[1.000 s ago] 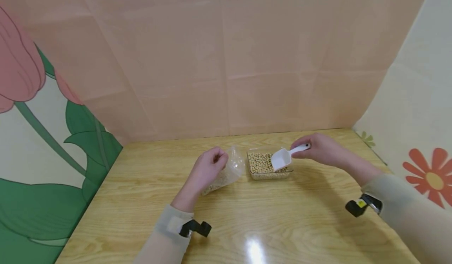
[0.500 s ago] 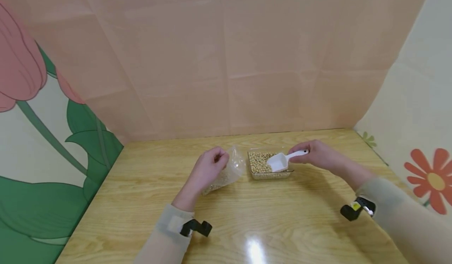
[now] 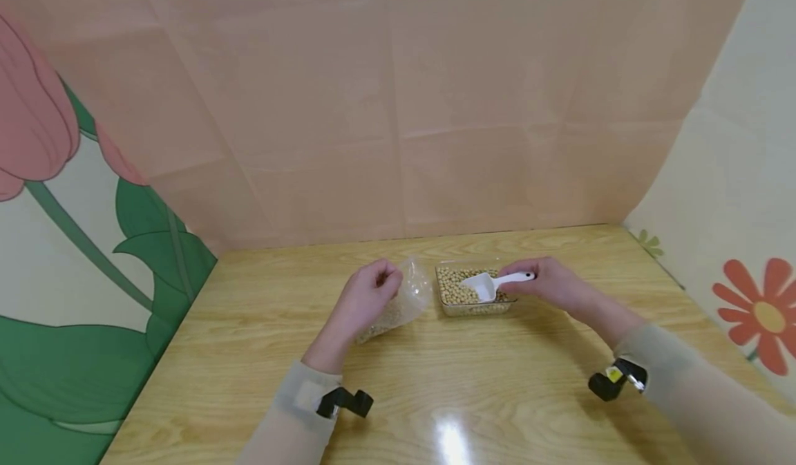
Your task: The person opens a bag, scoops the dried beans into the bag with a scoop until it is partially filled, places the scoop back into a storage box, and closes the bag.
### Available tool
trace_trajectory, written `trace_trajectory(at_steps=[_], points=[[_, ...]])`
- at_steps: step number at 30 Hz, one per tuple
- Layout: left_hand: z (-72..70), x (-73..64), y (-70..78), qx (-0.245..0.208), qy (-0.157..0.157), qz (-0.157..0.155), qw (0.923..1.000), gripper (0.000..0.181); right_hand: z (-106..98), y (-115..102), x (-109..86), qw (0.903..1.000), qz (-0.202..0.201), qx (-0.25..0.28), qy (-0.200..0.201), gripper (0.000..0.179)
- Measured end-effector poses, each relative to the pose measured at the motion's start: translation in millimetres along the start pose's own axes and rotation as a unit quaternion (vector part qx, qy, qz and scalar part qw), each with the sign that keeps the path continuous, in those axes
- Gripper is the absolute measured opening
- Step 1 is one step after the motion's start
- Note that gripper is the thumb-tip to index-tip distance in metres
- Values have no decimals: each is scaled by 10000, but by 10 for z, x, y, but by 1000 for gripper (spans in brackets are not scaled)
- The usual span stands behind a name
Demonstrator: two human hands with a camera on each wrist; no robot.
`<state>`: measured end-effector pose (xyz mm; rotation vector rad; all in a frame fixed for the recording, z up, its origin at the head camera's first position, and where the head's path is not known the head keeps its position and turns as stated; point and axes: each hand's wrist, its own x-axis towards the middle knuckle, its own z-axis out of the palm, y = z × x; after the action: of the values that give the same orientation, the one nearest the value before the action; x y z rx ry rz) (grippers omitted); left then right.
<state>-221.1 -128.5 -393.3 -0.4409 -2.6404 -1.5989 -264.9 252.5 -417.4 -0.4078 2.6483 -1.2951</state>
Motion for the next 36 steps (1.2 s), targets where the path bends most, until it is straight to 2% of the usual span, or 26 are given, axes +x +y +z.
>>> trace_trajectory(at_steps=[4, 14, 22, 33, 36], points=[[1, -2, 2, -20, -16, 21, 10000, 26, 48, 36, 7, 9997, 57, 225, 18, 39], [2, -1, -7, 14, -42, 26, 10000, 27, 109, 68, 8, 9973, 543, 490, -15, 55], [-1, 1, -7, 16, -40, 24, 10000, 28, 191, 97, 2, 9923, 666, 1045, 84, 51], [1, 7, -18, 31, -52, -9, 10000, 28, 262, 148, -26, 9886, 786, 1246, 297, 55], [2, 7, -21, 27, -50, -7, 10000, 28, 273, 168, -25, 9851, 841, 1469, 316, 54]])
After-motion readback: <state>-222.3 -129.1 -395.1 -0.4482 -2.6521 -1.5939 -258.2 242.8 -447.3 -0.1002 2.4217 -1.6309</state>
